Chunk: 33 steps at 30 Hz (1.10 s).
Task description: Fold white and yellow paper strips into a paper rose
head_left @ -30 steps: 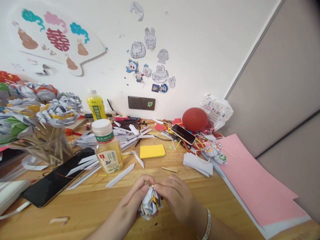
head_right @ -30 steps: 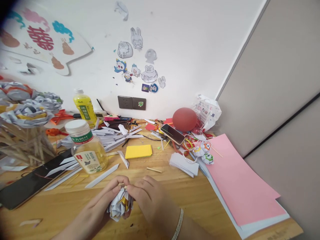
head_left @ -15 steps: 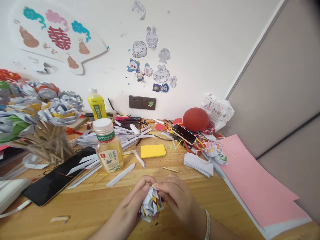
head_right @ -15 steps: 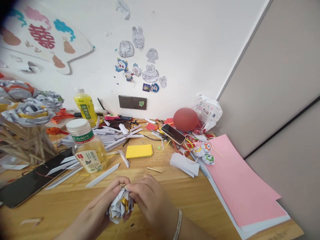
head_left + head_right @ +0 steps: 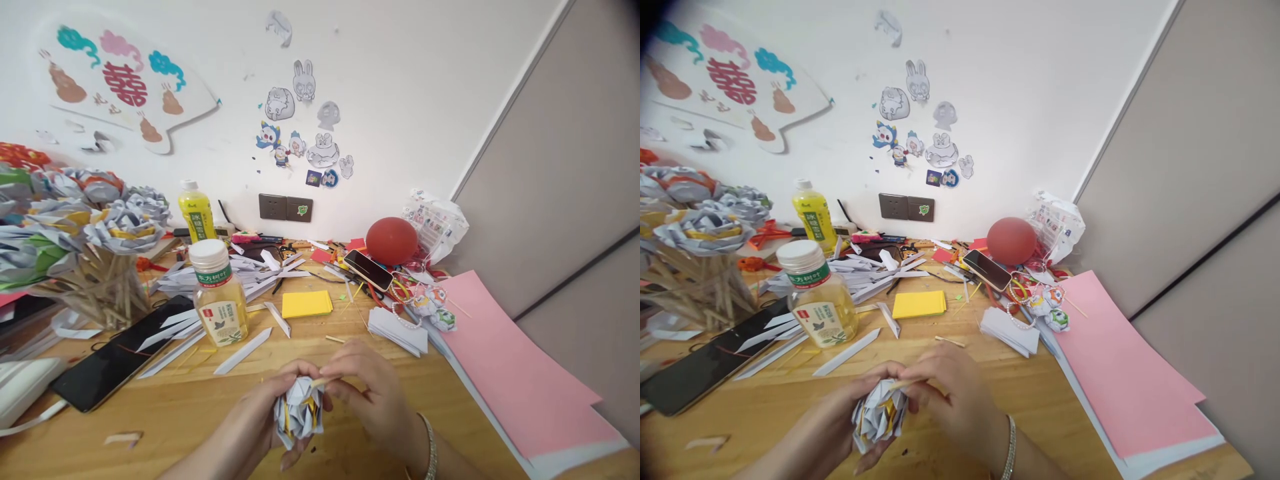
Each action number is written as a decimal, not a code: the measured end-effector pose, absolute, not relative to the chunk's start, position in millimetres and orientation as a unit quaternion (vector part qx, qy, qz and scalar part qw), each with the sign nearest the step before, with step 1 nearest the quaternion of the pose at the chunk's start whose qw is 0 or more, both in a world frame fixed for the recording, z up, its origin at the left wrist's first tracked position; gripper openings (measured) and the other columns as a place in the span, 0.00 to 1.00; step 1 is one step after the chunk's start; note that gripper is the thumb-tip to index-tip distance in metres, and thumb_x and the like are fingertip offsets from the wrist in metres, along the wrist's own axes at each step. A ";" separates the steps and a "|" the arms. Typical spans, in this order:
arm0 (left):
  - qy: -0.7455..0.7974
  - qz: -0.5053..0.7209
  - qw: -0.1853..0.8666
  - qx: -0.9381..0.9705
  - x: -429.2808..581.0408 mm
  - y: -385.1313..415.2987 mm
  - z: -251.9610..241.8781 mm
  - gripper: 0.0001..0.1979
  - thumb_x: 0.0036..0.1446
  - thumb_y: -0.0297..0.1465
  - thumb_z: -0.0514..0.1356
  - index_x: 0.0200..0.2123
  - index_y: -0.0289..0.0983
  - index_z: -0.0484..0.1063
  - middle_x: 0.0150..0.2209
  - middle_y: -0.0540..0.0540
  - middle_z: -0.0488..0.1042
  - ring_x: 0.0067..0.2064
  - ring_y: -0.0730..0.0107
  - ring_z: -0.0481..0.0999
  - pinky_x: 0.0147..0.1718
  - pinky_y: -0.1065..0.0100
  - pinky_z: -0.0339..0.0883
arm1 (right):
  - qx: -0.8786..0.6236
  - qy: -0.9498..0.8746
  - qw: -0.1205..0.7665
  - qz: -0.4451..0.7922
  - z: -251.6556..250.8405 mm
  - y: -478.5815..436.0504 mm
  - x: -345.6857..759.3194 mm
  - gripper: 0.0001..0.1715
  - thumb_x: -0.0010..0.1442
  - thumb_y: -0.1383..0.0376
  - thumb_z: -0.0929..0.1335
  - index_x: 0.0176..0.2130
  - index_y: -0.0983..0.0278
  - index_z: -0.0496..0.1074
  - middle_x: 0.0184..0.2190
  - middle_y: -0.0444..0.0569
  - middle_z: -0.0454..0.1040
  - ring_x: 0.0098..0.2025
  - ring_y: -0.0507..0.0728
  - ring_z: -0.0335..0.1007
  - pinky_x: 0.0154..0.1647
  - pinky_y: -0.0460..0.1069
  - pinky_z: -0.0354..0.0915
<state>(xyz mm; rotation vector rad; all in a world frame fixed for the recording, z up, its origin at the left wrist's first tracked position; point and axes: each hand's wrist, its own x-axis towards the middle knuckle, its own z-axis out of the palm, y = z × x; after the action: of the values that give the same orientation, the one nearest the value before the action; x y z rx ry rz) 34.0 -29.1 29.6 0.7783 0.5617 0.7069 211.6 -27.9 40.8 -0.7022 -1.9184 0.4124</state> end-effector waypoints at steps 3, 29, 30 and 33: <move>0.270 0.312 0.822 0.392 34.5 -31.4 31.7 0.13 0.58 0.40 0.52 0.37 0.37 0.68 0.30 0.46 0.72 0.22 0.75 0.67 0.15 0.77 0.56 | -0.273 -0.807 0.497 0.163 42.3 -27.7 209.7 0.08 0.63 0.63 0.63 0.38 0.61 0.71 0.30 0.46 0.74 0.32 0.52 0.69 0.35 0.47 0.64; 0.388 0.267 0.740 0.480 31.8 -36.6 39.6 0.14 0.56 0.42 0.53 0.29 0.38 0.70 0.25 0.52 0.65 0.26 0.71 0.64 0.18 0.75 0.55 | -0.230 -0.871 0.430 0.059 37.1 -31.1 204.2 0.07 0.61 0.70 0.61 0.39 0.65 0.68 0.30 0.48 0.74 0.32 0.52 0.65 0.33 0.47 0.63; 0.391 0.266 0.738 0.481 31.5 -36.9 40.1 0.15 0.56 0.42 0.53 0.29 0.38 0.70 0.25 0.52 0.65 0.27 0.70 0.64 0.19 0.74 0.56 | -0.226 -0.870 0.434 0.061 36.5 -31.4 204.0 0.07 0.61 0.70 0.61 0.39 0.65 0.67 0.29 0.48 0.73 0.31 0.52 0.65 0.33 0.47 0.64; 0.395 0.263 0.741 0.476 30.8 -38.0 40.9 0.15 0.56 0.43 0.52 0.29 0.39 0.70 0.24 0.52 0.66 0.27 0.70 0.65 0.20 0.74 0.57 | -0.214 -0.871 0.437 0.064 36.5 -32.2 204.4 0.06 0.62 0.69 0.61 0.37 0.65 0.67 0.27 0.48 0.72 0.30 0.52 0.65 0.32 0.46 0.65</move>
<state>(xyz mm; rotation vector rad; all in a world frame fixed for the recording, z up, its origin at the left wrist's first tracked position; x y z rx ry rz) 30.8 -38.0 40.9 1.0446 0.8654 0.5767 204.4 -32.2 36.5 -0.5312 -2.1664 0.1580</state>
